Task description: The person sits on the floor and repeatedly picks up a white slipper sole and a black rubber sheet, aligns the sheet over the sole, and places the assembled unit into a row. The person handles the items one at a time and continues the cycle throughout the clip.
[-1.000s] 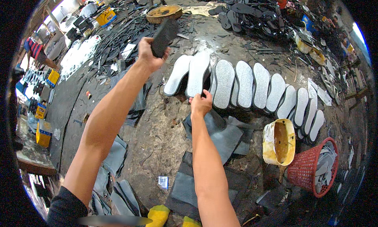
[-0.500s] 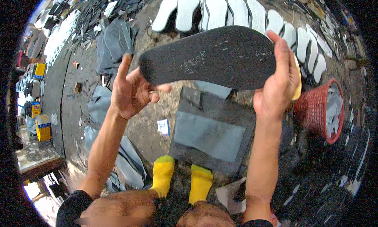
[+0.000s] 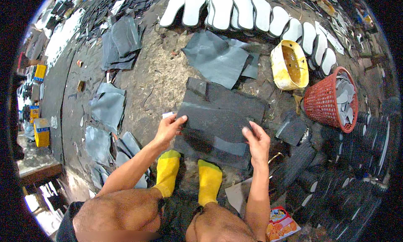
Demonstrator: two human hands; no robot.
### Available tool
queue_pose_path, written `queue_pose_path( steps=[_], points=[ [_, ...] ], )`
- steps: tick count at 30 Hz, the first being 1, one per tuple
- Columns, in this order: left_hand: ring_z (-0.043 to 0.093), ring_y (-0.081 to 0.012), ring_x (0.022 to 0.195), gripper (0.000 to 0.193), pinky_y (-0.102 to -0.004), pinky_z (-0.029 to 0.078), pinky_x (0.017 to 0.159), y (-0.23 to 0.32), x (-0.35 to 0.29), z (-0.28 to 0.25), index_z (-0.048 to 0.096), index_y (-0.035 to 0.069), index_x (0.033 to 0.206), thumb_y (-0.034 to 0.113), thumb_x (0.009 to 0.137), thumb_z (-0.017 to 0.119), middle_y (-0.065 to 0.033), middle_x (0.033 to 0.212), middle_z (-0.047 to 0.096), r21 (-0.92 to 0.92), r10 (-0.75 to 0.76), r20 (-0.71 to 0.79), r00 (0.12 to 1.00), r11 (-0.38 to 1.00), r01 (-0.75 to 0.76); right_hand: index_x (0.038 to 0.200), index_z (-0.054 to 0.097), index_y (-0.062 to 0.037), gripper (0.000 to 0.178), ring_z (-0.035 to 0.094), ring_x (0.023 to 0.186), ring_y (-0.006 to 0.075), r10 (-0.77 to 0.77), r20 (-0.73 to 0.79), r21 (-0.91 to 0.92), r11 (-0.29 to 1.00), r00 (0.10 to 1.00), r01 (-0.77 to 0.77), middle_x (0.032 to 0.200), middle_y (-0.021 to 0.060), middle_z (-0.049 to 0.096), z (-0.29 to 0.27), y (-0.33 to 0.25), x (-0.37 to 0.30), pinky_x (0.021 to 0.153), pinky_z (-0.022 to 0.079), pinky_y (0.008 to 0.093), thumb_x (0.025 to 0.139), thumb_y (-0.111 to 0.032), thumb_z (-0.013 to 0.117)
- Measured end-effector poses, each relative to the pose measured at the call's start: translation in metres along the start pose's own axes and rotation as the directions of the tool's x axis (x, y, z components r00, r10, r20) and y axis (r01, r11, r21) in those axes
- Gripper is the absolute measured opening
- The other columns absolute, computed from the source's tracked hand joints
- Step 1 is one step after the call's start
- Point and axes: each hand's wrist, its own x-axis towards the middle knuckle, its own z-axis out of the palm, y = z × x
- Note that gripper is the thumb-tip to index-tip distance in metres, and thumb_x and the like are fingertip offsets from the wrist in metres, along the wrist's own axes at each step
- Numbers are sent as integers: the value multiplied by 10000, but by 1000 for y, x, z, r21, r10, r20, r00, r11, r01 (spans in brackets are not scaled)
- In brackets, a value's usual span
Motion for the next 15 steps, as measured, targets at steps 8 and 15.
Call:
queue_pose_path(
  steps=[8,15],
  points=[
    [662,-120,721,402,-298,537,663,-43,8,-23,723,-15,1194,245,891,773,-65,824,726,254,191,-48,980,952,-173,1303,668,19,520,662,884,119,40,-40,-109,993,998,-44,1149,94,725,-2,48,-12,785,546,258,803,1,811],
    [721,-140,759,411,-303,562,707,-36,-1,-23,750,22,1176,248,839,813,-128,869,776,374,205,-91,975,914,-157,1271,702,-20,488,653,901,126,-24,-80,-127,992,996,14,1103,69,724,-3,63,-16,814,536,279,796,-6,813]
  ],
)
